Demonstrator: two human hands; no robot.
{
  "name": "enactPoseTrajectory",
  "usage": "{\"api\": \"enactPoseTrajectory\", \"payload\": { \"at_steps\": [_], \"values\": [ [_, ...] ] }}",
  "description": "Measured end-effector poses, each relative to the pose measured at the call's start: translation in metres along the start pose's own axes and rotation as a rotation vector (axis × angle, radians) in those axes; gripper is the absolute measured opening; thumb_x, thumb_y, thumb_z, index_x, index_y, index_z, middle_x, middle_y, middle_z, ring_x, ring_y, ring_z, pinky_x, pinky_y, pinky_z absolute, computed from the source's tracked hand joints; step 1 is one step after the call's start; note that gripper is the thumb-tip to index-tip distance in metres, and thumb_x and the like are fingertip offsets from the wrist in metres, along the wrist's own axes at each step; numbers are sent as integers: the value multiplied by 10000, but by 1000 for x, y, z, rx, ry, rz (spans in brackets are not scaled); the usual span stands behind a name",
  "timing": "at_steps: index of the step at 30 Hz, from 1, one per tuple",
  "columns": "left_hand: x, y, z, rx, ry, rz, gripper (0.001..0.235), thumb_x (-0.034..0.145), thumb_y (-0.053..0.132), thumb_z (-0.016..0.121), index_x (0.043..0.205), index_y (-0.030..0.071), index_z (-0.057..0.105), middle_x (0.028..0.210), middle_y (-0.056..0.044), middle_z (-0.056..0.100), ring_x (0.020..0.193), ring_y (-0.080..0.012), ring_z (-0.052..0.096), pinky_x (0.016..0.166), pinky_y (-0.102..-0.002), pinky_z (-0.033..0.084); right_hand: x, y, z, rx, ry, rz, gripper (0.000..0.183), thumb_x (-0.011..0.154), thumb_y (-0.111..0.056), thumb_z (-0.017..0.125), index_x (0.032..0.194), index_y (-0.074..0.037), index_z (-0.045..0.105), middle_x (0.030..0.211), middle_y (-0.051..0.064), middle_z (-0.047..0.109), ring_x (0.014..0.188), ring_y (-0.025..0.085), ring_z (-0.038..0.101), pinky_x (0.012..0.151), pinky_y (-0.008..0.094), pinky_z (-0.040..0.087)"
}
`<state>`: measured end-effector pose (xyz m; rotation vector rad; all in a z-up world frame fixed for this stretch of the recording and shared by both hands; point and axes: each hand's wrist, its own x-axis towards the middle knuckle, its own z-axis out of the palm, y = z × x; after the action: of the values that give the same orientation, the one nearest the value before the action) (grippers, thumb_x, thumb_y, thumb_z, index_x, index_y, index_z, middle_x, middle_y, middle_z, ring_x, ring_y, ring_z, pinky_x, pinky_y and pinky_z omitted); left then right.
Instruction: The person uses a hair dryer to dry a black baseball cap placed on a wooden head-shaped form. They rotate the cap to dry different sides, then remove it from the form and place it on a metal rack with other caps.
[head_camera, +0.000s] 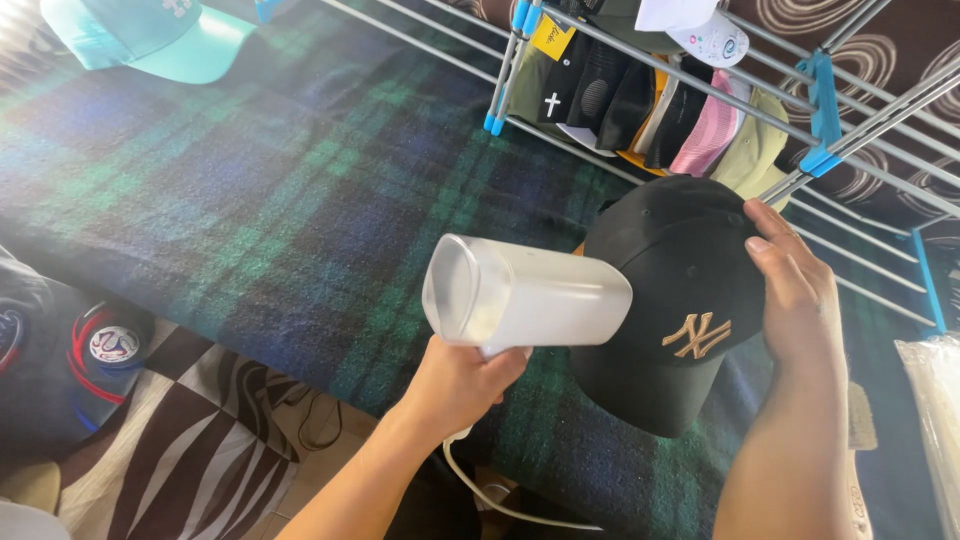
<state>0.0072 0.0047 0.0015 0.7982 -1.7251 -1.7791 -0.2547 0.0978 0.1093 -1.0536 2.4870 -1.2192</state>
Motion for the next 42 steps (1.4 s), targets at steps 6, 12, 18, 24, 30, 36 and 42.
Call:
{"api": "enactPoseTrajectory", "payload": {
  "at_steps": [6, 12, 18, 24, 30, 36, 42],
  "values": [
    [7, 4, -12, 50, 9, -238, 509, 882, 352, 659, 1303, 67, 632, 606, -80, 627, 527, -165, 633, 523, -320, 553, 1, -1, -1, 9, -7, 7, 597, 878, -324, 444, 1446, -189, 571, 1602, 32, 484, 1508, 219, 397, 1199, 398, 289],
    [62, 51, -22, -163, 123, -313, 377, 851, 267, 650, 1077, -26, 580, 612, -159, 530, 417, -259, 567, 391, -394, 452, -3, -6, -2, 44, -34, 47, 631, 867, -332, 436, 1477, -207, 535, 1638, 17, 435, 1536, 227, 358, 1215, 406, 267],
    [64, 46, -20, -138, 9, -353, 415, 895, 292, 611, 1174, -7, 540, 757, -165, 566, 491, -250, 582, 437, -373, 501, 0, 1, -5, 33, -22, 27, 601, 876, -329, 453, 1455, -215, 563, 1633, 5, 440, 1519, 195, 374, 1208, 388, 281],
    [30, 16, -6, 27, 33, -271, 276, 915, 270, 625, 823, 10, 632, 557, -128, 629, 462, -213, 620, 520, -349, 527, 3, 4, -3, 40, -18, 6, 593, 876, -298, 437, 1443, -195, 577, 1616, 21, 464, 1514, 204, 382, 1200, 396, 290],
    [-4, -1, 4, 56, -18, -60, 531, 885, 270, 607, 1402, 159, 554, 943, -64, 620, 769, -164, 611, 529, -317, 668, 7, 13, -6, 80, -41, -45, 583, 891, -304, 458, 1449, -175, 569, 1609, 40, 471, 1517, 203, 384, 1198, 388, 298],
    [-6, 37, -10, 436, 1, 324, 94, 870, 234, 688, 931, 181, 736, 858, 29, 782, 785, -143, 737, 683, -314, 573, 3, 46, -2, 365, 109, -59, 632, 846, -293, 493, 1438, -87, 571, 1516, 101, 566, 1446, 220, 497, 1152, 344, 391],
    [25, 192, 24, 817, -65, 53, 440, 941, 430, 560, 1250, 117, 556, 1081, -112, 715, 889, -265, 696, 684, -420, 538, -1, 77, 8, 687, 153, -29, 684, 898, -470, 600, 1475, -106, 554, 1357, 124, 675, 1203, 171, 676, 978, 245, 548]
  ]
}}
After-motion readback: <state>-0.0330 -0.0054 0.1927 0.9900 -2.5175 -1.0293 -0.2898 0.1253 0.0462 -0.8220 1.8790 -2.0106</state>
